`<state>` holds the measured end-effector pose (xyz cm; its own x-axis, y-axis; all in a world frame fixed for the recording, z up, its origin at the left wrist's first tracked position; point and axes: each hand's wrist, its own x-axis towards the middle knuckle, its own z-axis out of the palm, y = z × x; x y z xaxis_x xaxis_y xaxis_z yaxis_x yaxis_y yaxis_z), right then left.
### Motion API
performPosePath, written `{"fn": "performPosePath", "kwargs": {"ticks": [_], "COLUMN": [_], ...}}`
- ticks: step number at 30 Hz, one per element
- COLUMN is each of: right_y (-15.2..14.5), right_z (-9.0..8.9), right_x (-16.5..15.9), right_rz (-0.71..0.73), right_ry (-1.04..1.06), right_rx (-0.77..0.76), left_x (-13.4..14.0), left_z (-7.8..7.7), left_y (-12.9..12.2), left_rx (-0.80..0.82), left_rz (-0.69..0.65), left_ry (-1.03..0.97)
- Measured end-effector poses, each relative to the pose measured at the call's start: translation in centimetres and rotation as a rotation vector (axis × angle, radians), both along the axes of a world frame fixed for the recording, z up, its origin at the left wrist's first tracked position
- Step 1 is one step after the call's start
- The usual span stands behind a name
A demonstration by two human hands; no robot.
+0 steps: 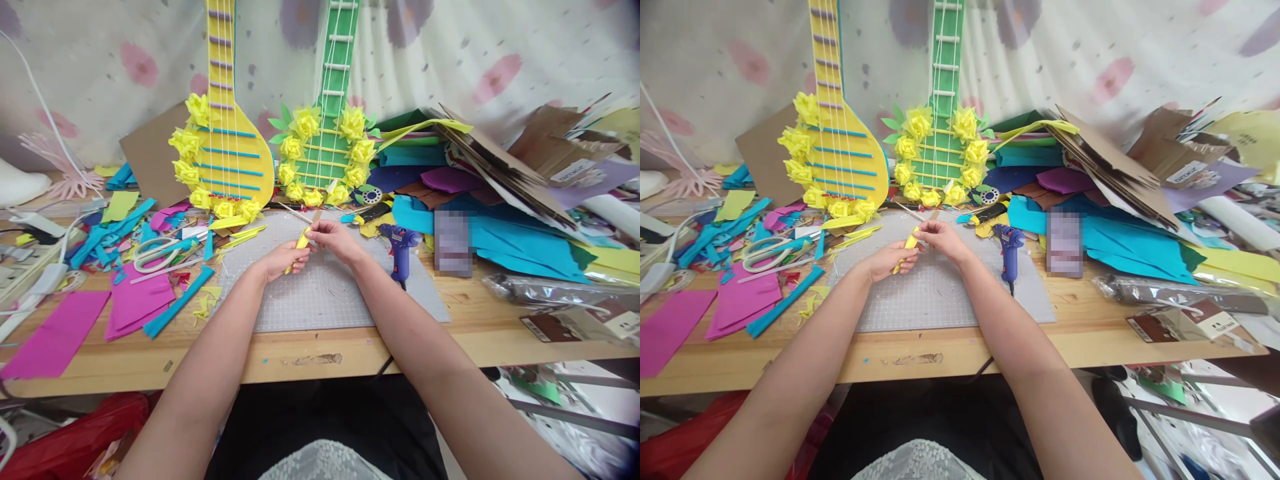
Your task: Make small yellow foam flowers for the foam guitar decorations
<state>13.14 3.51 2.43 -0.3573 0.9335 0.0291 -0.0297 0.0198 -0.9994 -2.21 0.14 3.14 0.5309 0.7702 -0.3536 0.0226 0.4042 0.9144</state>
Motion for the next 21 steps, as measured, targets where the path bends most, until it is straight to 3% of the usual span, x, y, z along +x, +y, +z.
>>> {"fn": "performPosePath", "kwargs": {"ticks": [12,18,21], "right_y": [-0.01,-0.07,-0.19], "right_z": [-0.04,-0.39,-0.46], "right_x": [-0.23,-0.22,-0.31], "right_rz": [0.014,0.117,0.084], "right_ry": [0.029,0.026,0.065], "right_rx": [0.054,0.005,-0.015], "left_x": [-0.09,0.00,0.14], "left_z": [-0.38,-0.39,-0.19], "left_y": [0.16,0.21,0.05], "left_rx": [0.037,0.068,0.068], "left_rz": [-0.005,0.000,-0.002], "left_ry": [-0.028,0.024,0.041]}}
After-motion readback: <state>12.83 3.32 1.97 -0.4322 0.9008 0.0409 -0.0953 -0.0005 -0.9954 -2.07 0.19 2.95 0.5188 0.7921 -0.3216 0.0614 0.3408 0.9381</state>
